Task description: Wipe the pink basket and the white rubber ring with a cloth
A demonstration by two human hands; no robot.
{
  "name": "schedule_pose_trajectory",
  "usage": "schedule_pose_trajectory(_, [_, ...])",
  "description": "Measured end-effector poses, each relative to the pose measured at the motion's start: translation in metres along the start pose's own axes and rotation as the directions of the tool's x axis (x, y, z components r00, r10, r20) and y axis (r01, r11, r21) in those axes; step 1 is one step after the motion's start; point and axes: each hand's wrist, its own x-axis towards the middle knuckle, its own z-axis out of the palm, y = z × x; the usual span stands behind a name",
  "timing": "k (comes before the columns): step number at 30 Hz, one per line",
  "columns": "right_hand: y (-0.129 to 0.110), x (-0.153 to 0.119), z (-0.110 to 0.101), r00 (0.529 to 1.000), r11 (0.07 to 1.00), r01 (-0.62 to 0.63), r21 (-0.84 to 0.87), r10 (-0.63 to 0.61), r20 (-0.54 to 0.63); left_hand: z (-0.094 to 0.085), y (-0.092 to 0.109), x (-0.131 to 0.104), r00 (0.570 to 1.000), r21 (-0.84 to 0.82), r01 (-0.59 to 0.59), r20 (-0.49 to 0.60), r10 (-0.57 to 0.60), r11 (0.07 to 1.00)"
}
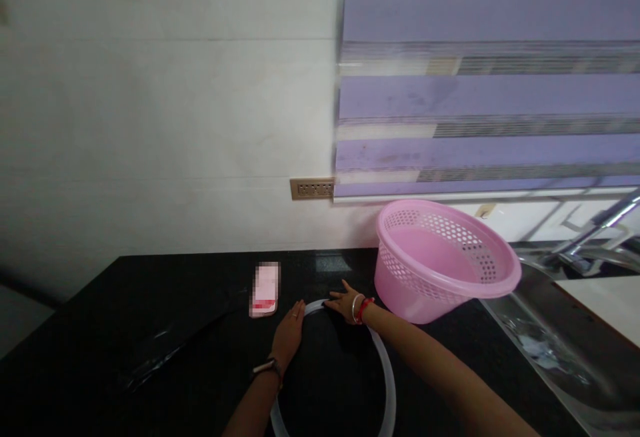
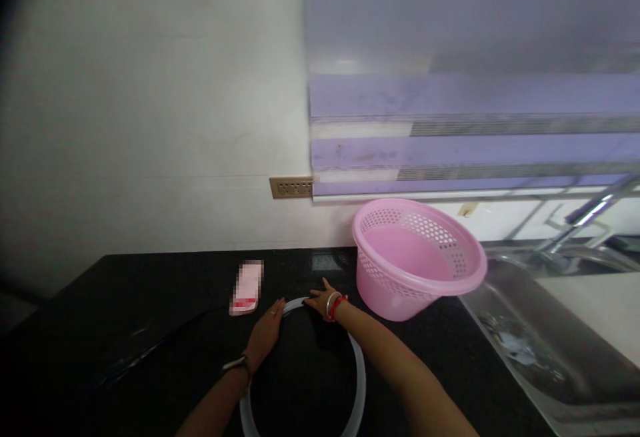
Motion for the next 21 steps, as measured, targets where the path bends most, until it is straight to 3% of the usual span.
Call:
schedule_pose_trajectory(7, [-0.012,0.006,-0.007,0.998,0.998,-0.016,0.054,0.013,0.060,0.001,0.000,0.000,0.999,0.001,0.039,-0.008,-0.039,0.999])
schedule_pose_trajectory(13, [-0.010,-0.017,0.004,0.998,0.991,-0.038,0.125,0.044,-0.046,0.002,-0.001,-0.002,1.000,0.075,0.000,-0.029,0.002,0.997])
schedule_pose_trajectory(21, [-0.006,-0.054,0.027,0.977,0.962,-0.183,0.202,0.201,-0.071,0.004,-0.002,-0.001,0.998,0.121,-0.001,-0.063,0.008,0.993])
